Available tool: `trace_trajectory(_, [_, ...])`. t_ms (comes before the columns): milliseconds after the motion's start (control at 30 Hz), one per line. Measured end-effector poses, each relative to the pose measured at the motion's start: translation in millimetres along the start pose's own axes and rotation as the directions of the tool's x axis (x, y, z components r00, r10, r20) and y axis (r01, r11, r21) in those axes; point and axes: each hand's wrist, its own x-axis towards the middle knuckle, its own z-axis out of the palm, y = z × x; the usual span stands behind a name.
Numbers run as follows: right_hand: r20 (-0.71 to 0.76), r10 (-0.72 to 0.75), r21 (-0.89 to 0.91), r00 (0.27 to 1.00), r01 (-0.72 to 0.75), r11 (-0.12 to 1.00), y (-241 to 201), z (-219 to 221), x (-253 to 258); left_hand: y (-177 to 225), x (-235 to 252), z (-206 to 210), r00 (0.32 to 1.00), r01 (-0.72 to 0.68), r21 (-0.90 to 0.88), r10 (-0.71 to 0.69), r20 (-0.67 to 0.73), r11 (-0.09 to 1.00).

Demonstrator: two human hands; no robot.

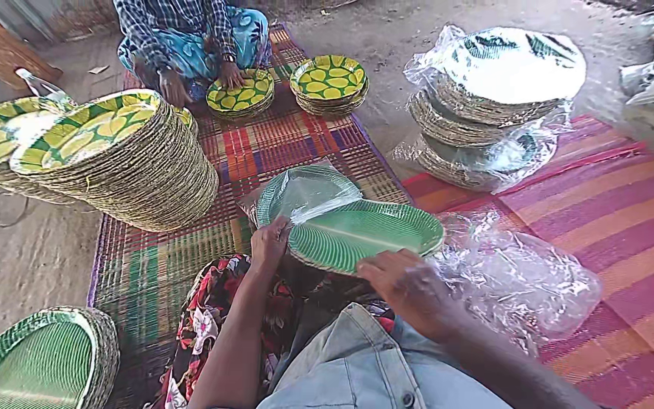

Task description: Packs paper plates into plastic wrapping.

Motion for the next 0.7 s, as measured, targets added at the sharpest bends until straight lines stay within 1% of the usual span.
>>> trace_trajectory(33, [0.048,-0.02,0.017,0.999,0.02,1.0,-8.9,6.6,2.0,-0.3,0.6,2.2,1.0,-0.004,-0.003,0.004,-0.027,1.0])
trace_trajectory(67, [0.122,-0.047,0.036,0.991,0.043,0.998,-15.6,13.0,4.0,-1.2,0.1,3.9,0.998,-0.021,-0.012,0.02,-0.055,1.0])
trace_trajectory(100, [0.204,-0.068,0.06,0.977,0.056,0.997,-19.0,19.4,7.6,-0.9,-1.0,4.0,0.998,-0.037,-0.035,0.035,-0.055,0.999])
trace_trajectory(167, [0.376,-0.091,0.112,0.922,0.052,0.992,-17.6,32.4,20.3,4.5,-5.7,7.0,0.997,-0.075,-0.068,0.077,0.022,0.995])
trace_trajectory(233, [0.47,-0.112,0.143,0.875,0.05,0.988,-13.9,50.2,37.7,18.4,-12.4,16.8,0.982,-0.142,-0.061,0.148,0.115,0.988])
trace_trajectory(267, [0.526,-0.111,0.17,0.843,0.024,0.985,-13.8,59.2,46.3,26.1,-16.3,22.2,0.971,-0.186,-0.057,0.192,0.144,0.981])
trace_trajectory(300, [0.523,-0.113,0.197,0.845,0.009,0.98,-12.4,71.6,50.5,32.6,-18.8,26.7,0.958,-0.225,-0.05,0.231,0.171,0.973])
trace_trajectory(333, [0.444,-0.121,0.218,0.888,0.024,0.976,-9.6,88.2,49.1,37.1,-19.7,29.9,0.948,-0.247,-0.047,0.251,0.195,0.968])
trace_trajectory(367, [0.36,-0.136,0.213,0.923,0.061,0.975,-7.2,103.5,47.8,39.0,-19.1,31.4,0.945,-0.246,-0.04,0.249,0.213,0.968])
trace_trajectory(400, [0.337,-0.157,0.226,0.928,0.082,0.971,-4.2,112.0,48.8,39.0,-17.3,30.6,0.946,-0.222,-0.043,0.225,0.232,0.974])
trace_trajectory(467, [0.417,-0.187,0.298,0.89,0.06,0.953,0.6,100.0,53.0,32.5,-14.4,25.2,0.961,-0.142,-0.054,0.15,0.232,0.988])
trace_trajectory(500, [0.323,-0.183,0.307,0.929,0.08,0.948,5.2,91.8,47.6,25.9,-14.9,22.8,0.971,-0.106,-0.059,0.116,0.211,0.993])
trace_trajectory(533, [0.149,-0.124,0.263,0.981,0.082,0.961,13.5,84.6,39.9,17.7,-14.3,22.0,0.98,-0.086,-0.072,0.098,0.174,0.994])
trace_trajectory(567, [-0.028,-0.003,0.204,1.0,0.009,0.979,24.4,78.7,31.6,10.4,-14.5,21.6,0.986,-0.081,-0.09,0.093,0.139,0.993])
trace_trajectory(600, [-0.172,0.159,0.149,0.972,-0.134,0.98,41.1,75.3,25.4,5.9,-13.3,22.4,0.989,-0.091,-0.104,0.102,0.104,0.99])
trace_trajectory(633, [-0.222,0.346,0.117,0.911,-0.328,0.938,61.4,72.6,19.8,4.7,-12.0,24.3,0.99,-0.109,-0.121,0.119,0.074,0.987])
trace_trajectory(667, [-0.129,0.552,0.127,0.823,-0.539,0.833,81.0,66.7,14.4,7.0,-11.2,26.4,0.989,-0.126,-0.14,0.135,0.058,0.982])
trace_trajectory(700, [0.041,0.713,0.122,0.7,-0.712,0.692,98.9,61.3,10.9,11.8,-11.0,28.6,0.987,-0.14,-0.158,0.15,0.054,0.978])
